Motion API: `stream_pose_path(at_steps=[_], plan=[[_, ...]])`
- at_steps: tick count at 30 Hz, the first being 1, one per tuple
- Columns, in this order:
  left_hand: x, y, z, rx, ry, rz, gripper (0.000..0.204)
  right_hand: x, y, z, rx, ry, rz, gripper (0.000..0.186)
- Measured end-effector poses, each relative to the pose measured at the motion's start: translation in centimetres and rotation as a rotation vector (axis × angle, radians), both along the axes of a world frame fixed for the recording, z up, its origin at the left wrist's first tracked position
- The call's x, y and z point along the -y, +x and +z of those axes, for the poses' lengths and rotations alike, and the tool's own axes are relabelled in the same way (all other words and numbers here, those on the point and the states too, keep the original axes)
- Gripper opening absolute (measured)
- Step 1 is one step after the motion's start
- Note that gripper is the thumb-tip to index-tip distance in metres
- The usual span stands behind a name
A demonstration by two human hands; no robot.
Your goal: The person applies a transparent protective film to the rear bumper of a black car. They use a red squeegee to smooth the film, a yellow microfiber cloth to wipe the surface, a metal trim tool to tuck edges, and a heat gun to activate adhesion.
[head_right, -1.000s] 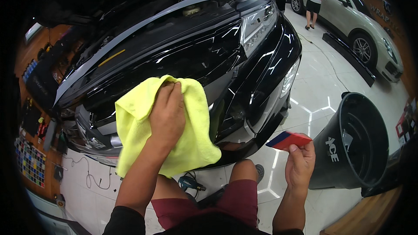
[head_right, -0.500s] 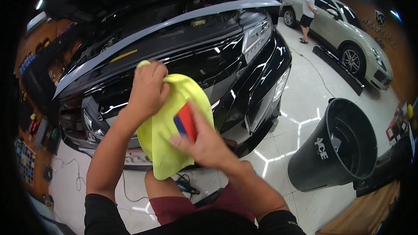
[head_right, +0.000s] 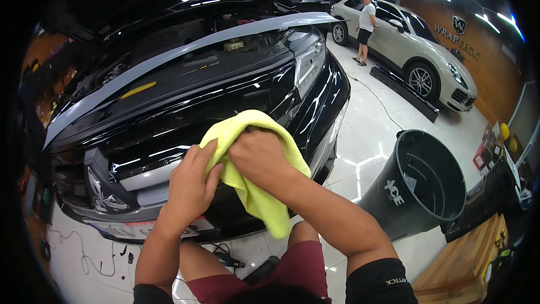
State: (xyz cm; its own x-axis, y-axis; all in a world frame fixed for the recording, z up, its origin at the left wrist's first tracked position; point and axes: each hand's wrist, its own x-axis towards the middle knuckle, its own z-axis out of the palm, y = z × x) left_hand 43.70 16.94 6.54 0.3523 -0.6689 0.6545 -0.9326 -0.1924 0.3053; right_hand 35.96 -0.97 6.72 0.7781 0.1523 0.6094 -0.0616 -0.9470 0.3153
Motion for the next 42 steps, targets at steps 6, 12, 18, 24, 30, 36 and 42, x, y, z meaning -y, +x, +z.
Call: stream_pose_path(at_steps=[6,12,18,24,30,36,42], plan=[[2.7,0.4,-1.4,0.028,-0.074,-0.015,0.051,2.4,0.4,0.7,-0.125,0.075,0.049,0.018],[7.4,-1.6,-1.5,0.061,0.012,-0.015,0.052,8.7,-0.8,-0.4,0.018,-0.048,0.168,0.043],[11.7,-2.3,-1.6,0.116,-0.06,-0.036,0.043,12.9,-0.6,0.6,-0.005,-0.061,0.267,0.046],[16.2,-2.4,-2.3,0.108,-0.033,-0.059,0.055,18.7,-1.0,0.0,0.052,-0.172,0.19,0.039],[22.2,-5.2,-1.7,-0.036,-0.072,-0.217,0.056,23.1,-7.0,-0.4,0.069,-0.069,-0.144,0.033],[15.9,-7.8,-3.0,-0.323,-0.299,-0.416,0.044,15.5,-8.4,-1.6,0.328,-0.009,0.022,0.039],[10.5,-5.2,-2.8,-0.394,-0.254,-0.223,0.041,14.0,-2.4,-1.0,0.107,0.01,0.174,0.04]])
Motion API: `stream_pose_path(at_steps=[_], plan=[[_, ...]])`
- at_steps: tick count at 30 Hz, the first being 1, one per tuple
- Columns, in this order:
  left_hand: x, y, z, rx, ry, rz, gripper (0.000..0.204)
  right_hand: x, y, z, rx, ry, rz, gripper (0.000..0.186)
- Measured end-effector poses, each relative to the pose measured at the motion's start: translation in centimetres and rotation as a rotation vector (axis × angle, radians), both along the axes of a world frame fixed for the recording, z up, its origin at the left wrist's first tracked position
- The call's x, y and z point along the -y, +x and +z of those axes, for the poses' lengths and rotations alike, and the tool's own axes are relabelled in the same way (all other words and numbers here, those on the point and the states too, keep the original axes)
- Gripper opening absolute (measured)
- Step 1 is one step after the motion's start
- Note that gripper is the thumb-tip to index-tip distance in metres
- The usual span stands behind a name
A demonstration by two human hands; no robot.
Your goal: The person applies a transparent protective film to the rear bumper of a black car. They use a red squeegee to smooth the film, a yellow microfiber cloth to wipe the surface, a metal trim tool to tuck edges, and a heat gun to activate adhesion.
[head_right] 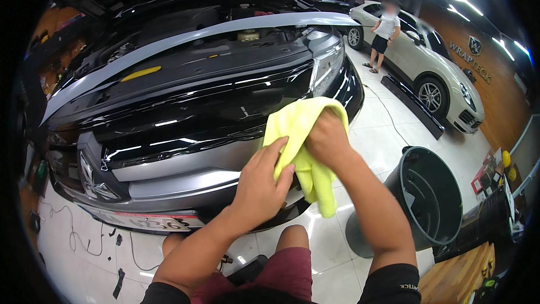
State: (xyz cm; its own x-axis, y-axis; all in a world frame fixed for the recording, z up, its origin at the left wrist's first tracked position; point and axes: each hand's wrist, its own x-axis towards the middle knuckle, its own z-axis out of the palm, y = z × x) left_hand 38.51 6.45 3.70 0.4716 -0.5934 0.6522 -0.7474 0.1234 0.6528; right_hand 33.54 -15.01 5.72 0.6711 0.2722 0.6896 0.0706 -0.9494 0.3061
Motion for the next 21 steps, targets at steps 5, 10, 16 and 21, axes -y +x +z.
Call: stream_pose_path(at_steps=[5,10,16,21], plan=[[2.6,1.5,-1.0,0.025,0.09,0.047,0.035,2.8,1.9,0.7,-0.039,-0.123,0.12,0.043],[1.2,1.4,0.6,-0.139,-0.036,-0.114,0.023,0.2,0.7,0.5,-0.018,0.04,-0.007,0.042],[-9.4,3.9,-1.0,-0.349,0.007,-0.182,0.017,-13.4,1.2,-2.7,0.115,0.164,-0.202,0.033],[-19.0,3.8,-3.3,-0.759,-0.252,-0.17,0.028,-25.0,4.2,-2.7,-0.182,0.393,-0.073,0.023]])
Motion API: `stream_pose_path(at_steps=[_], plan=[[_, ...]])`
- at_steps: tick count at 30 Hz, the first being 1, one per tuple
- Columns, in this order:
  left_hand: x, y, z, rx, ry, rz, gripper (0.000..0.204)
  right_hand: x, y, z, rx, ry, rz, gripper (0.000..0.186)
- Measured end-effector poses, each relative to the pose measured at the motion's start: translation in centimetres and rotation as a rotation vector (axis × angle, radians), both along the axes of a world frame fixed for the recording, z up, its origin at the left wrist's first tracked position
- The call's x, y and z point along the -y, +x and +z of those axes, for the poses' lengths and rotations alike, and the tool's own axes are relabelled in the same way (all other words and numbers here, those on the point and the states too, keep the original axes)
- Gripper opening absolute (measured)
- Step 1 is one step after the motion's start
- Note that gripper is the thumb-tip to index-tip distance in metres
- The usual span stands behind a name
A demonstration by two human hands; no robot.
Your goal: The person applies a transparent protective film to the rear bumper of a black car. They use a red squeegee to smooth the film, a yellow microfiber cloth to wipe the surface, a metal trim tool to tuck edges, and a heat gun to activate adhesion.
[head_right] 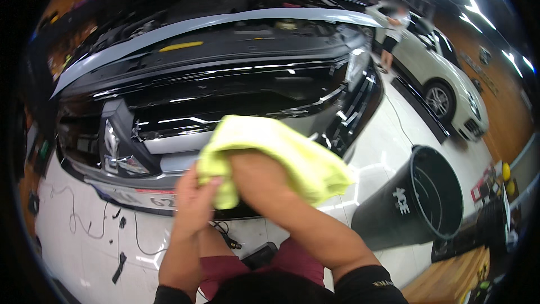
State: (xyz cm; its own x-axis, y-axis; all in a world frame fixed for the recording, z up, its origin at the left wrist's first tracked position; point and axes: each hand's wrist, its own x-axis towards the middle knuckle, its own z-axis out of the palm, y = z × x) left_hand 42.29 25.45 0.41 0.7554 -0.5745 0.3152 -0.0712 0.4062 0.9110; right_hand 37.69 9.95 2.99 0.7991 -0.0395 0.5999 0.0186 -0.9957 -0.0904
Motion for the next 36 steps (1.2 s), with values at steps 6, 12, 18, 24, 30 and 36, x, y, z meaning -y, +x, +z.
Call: stream_pose_path(at_steps=[6,12,18,24,30,36], plan=[[-9.8,3.3,-8.3,0.293,0.194,0.368,0.087,-8.9,2.6,-0.4,-0.089,0.273,0.418,0.026],[-6.7,1.5,-1.7,0.508,0.331,0.359,0.037,-3.1,-0.2,4.1,-0.064,0.676,0.739,0.031],[-5.3,8.2,13.3,0.167,-0.242,0.316,0.038,8.7,-10.1,4.2,-0.379,0.789,0.526,0.036],[10.1,5.3,4.5,1.474,0.827,0.771,0.073,14.2,-21.4,-10.5,-0.059,1.733,0.063,0.034],[28.6,0.3,3.9,1.599,0.638,0.254,0.071,14.9,-26.8,-18.4,-0.117,1.871,-0.231,0.03],[33.0,4.6,8.5,1.743,0.717,0.49,0.063,15.6,-25.7,-20.1,-0.036,1.828,-0.108,0.029]])
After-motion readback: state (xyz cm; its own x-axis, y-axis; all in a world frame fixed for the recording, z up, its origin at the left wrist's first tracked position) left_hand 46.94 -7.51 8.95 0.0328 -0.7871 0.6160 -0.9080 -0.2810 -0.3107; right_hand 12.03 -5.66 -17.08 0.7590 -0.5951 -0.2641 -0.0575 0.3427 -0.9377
